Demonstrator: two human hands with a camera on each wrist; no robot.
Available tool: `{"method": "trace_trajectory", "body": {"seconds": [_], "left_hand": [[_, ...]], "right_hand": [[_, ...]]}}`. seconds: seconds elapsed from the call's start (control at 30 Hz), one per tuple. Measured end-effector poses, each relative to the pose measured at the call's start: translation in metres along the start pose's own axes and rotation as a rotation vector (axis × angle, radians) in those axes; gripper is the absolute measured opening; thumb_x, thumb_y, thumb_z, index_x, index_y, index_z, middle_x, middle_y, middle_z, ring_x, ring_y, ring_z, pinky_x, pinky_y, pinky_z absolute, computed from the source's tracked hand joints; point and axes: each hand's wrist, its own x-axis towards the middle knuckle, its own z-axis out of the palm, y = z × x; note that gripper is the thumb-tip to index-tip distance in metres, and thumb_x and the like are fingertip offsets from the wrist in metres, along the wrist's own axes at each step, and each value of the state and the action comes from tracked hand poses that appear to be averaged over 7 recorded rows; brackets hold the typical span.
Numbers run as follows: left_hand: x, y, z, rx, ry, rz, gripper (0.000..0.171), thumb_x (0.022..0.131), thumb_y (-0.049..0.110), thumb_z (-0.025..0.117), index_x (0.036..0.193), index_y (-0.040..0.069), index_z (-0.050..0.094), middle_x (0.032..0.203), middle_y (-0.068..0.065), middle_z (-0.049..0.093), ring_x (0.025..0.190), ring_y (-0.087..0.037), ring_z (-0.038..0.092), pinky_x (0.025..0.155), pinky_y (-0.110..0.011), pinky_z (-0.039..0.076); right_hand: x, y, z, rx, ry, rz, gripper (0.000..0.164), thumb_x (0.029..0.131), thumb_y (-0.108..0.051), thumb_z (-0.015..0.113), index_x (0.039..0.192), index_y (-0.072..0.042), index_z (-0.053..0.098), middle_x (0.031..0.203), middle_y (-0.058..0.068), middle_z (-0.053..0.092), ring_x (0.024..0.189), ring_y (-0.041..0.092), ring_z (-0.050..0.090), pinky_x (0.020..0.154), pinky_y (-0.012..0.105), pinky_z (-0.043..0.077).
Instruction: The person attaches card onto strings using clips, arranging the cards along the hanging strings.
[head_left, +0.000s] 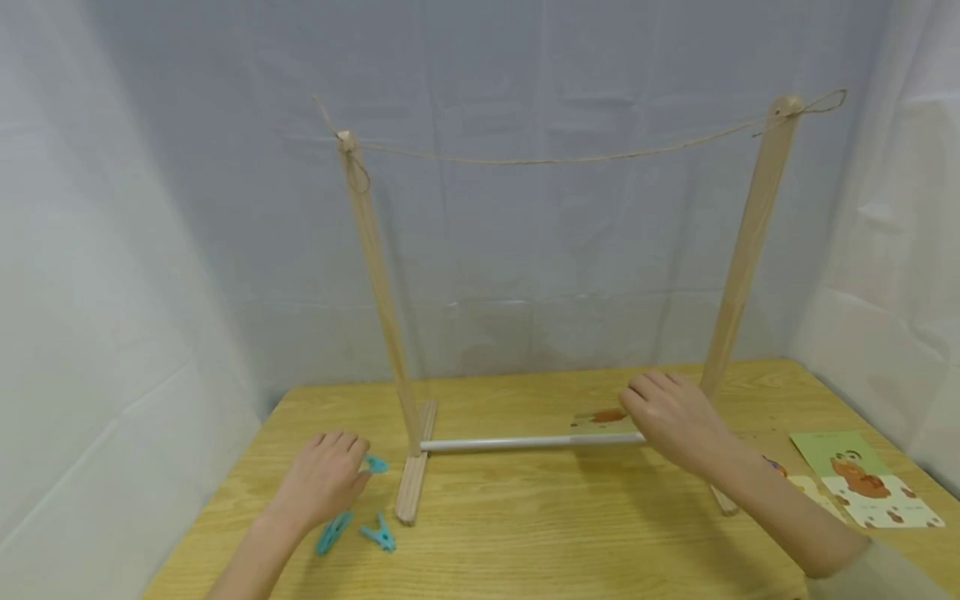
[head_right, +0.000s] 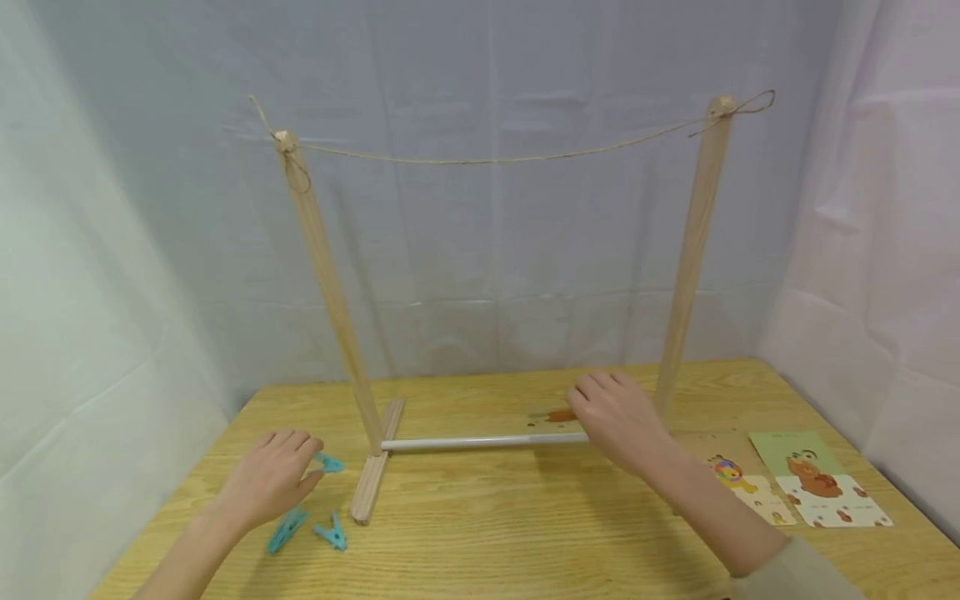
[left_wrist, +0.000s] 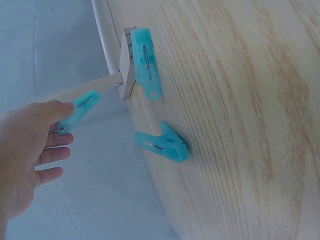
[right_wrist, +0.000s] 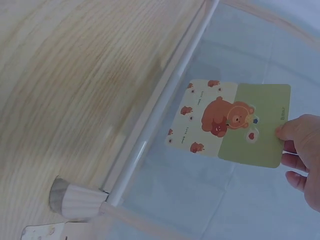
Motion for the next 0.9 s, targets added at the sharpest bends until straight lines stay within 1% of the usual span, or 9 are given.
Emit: {"method": "trace_trajectory", "body": {"seconds": [0.17, 0.23, 0.3, 0.4, 0.5, 0.57, 0.77, 0.9], "left_hand": [[0.004, 0.003, -0.004, 0.013, -0.036, -0.014, 0.037, 0.066, 0.022, 0.082, 0.089, 0.001, 0.062, 0.084, -0.009, 0.061, 0.079, -0.025, 0.059, 0.069, -0.036, 0.05], [0.007, 0.004, -0.005, 0.004, -0.034, -0.015, 0.038, 0.066, 0.023, 0.082, 0.09, 0.001, 0.062, 0.084, -0.009, 0.062, 0.079, -0.025, 0.06, 0.07, -0.036, 0.05], [0.01, 0.004, -0.006, -0.007, -0.008, -0.011, 0.038, 0.066, 0.022, 0.082, 0.09, 0.001, 0.061, 0.084, -0.009, 0.062, 0.079, -0.026, 0.06, 0.07, -0.037, 0.05], [0.016, 0.004, -0.008, -0.019, 0.071, 0.005, 0.039, 0.064, 0.019, 0.082, 0.09, 0.0, 0.061, 0.083, -0.01, 0.062, 0.077, -0.026, 0.06, 0.069, -0.038, 0.05], [0.023, 0.003, -0.01, -0.024, 0.146, 0.029, 0.039, 0.062, 0.017, 0.083, 0.09, -0.001, 0.061, 0.083, -0.011, 0.062, 0.075, -0.026, 0.06, 0.067, -0.039, 0.05], [0.026, 0.004, -0.012, -0.026, 0.177, 0.043, 0.04, 0.062, 0.017, 0.083, 0.091, -0.002, 0.062, 0.083, -0.011, 0.062, 0.075, -0.027, 0.06, 0.068, -0.04, 0.05], [0.034, 0.005, -0.015, -0.024, 0.205, 0.057, 0.04, 0.063, 0.019, 0.082, 0.092, -0.001, 0.064, 0.084, -0.011, 0.062, 0.076, -0.027, 0.059, 0.07, -0.042, 0.05], [0.039, 0.006, -0.018, -0.017, 0.219, 0.066, 0.039, 0.063, 0.02, 0.082, 0.091, -0.001, 0.064, 0.083, -0.01, 0.061, 0.076, -0.027, 0.059, 0.07, -0.041, 0.05]], "right_hand": [[0.009, -0.001, 0.002, -0.015, 0.035, -0.021, 0.024, 0.087, -0.001, 0.041, 0.071, -0.001, 0.058, 0.072, 0.009, 0.058, 0.065, 0.026, 0.058, 0.052, 0.035, 0.045], [0.012, -0.001, 0.002, -0.027, 0.038, -0.029, 0.027, 0.09, -0.001, 0.038, 0.071, -0.002, 0.057, 0.072, 0.009, 0.058, 0.064, 0.025, 0.057, 0.052, 0.034, 0.044], [0.014, -0.001, 0.002, -0.04, 0.033, -0.031, 0.032, 0.092, -0.002, 0.034, 0.07, -0.002, 0.057, 0.071, 0.008, 0.057, 0.063, 0.025, 0.056, 0.051, 0.033, 0.042], [0.018, 0.0, 0.003, -0.059, 0.019, -0.028, 0.038, 0.095, -0.005, 0.03, 0.069, -0.003, 0.057, 0.069, 0.008, 0.056, 0.062, 0.023, 0.054, 0.049, 0.031, 0.037], [0.02, 0.0, 0.003, -0.066, 0.01, -0.024, 0.039, 0.095, -0.005, 0.029, 0.068, -0.003, 0.057, 0.069, 0.008, 0.056, 0.062, 0.023, 0.054, 0.049, 0.03, 0.036], [0.022, 0.0, 0.003, -0.067, 0.009, -0.026, 0.038, 0.094, -0.005, 0.03, 0.068, -0.003, 0.057, 0.069, 0.008, 0.056, 0.062, 0.023, 0.054, 0.049, 0.03, 0.036], [0.027, 0.0, 0.003, -0.071, 0.015, -0.03, 0.029, 0.088, -0.004, 0.038, 0.067, -0.003, 0.059, 0.068, 0.008, 0.057, 0.061, 0.024, 0.054, 0.05, 0.031, 0.039], [0.032, -0.001, 0.004, -0.068, 0.04, -0.036, 0.03, 0.089, -0.005, 0.039, 0.067, -0.003, 0.06, 0.068, 0.009, 0.057, 0.061, 0.024, 0.055, 0.051, 0.033, 0.041]]}}
